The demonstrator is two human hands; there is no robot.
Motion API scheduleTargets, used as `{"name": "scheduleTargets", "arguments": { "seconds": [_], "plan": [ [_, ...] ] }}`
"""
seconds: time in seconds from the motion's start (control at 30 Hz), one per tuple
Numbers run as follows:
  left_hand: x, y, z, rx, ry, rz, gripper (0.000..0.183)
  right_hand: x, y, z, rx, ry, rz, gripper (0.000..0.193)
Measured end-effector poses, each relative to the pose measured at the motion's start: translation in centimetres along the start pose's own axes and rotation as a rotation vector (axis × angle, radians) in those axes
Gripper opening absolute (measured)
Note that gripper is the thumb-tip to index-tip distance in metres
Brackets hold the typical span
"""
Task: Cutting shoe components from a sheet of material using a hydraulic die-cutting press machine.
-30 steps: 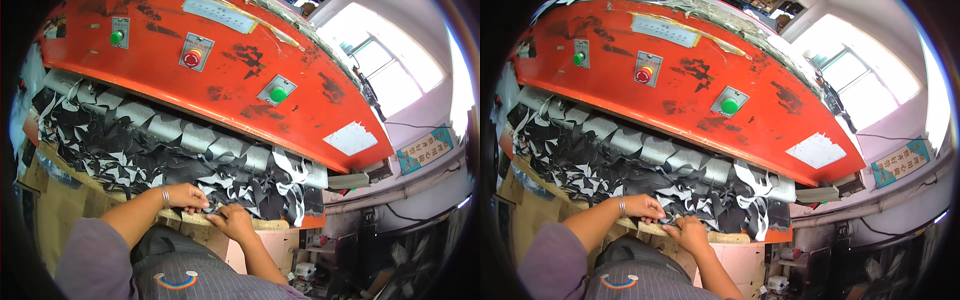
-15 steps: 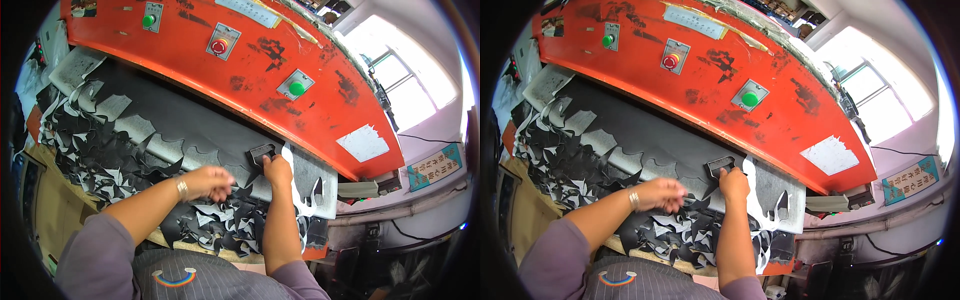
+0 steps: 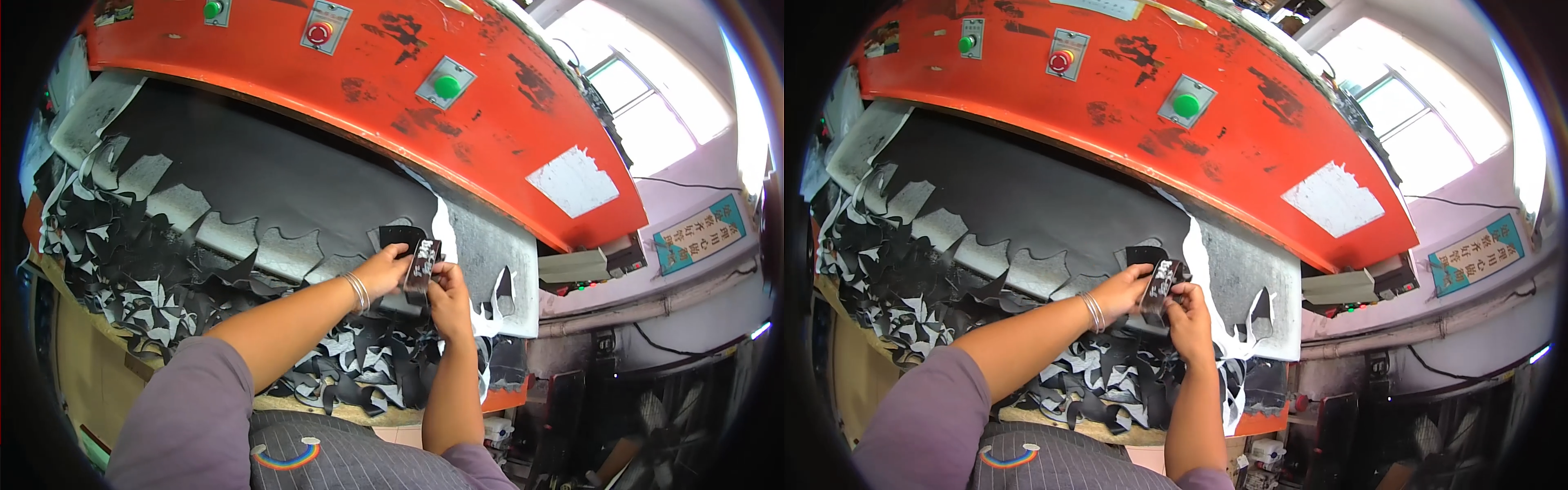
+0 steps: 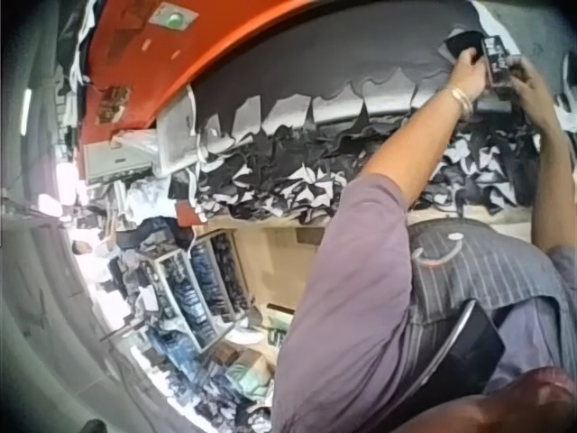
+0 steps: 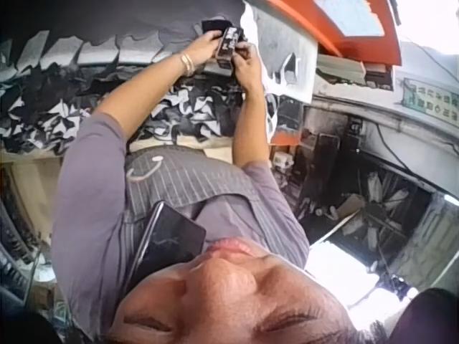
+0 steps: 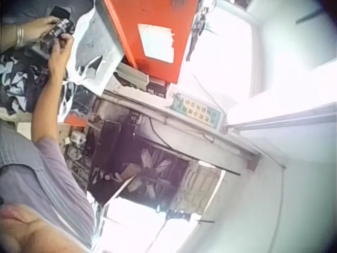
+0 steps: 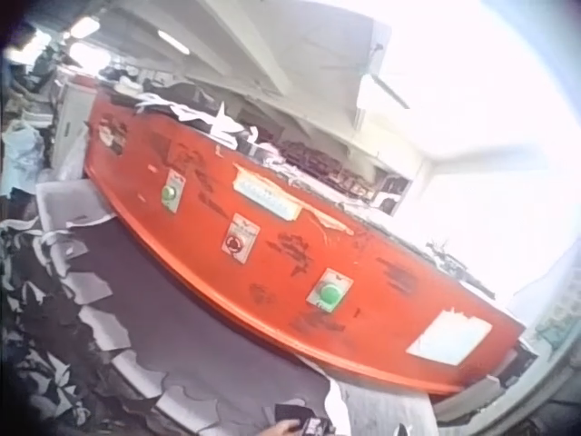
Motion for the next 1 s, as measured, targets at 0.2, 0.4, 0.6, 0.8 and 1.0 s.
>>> {"name": "scheduleTargets", "arguments": {
  "seconds": [0.2,0.4,0.6,0.8,1.0],
  "plan": [
    [-0.8,-1.9,2.2,0.880,-0.102,0.239,0.092,-3.9,1.4,3.0,0.234,-0.048,-0.012,0.017],
    [-1.7,0.6,1.4,1.156,-0.159,0.210,0.025,-5.9,0.2,3.1,0.221,-0.073,-0.034,0.027],
    [-13.7,-0.4,-1.0,0.605,0.355,-0.081,0.034,-4.6,6.0,0.2,-0.024,0.048,0.167,0.029],
    [-19.9,2.3,-0.8,0.703,0.637,-0.136,0.040,3.5,-0.5,-3.3,-0.459,-0.055,0.019,0.020],
    [-24.2,1.7,1.8,0.743,0.718,-0.185,0.059,10.8,-6.8,-6.7,-1.091,0.280,-0.569,0.023]
  ]
}}
Point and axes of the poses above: each hand's wrist, its own x-axis towards the middle knuckle, its own y-axis out of the back of the hand, z = x × y, the point moved 1 cm from there along x, towards the middle knuckle, and after that the axes turned 12 degrees about -z, right-handed, at the moved point
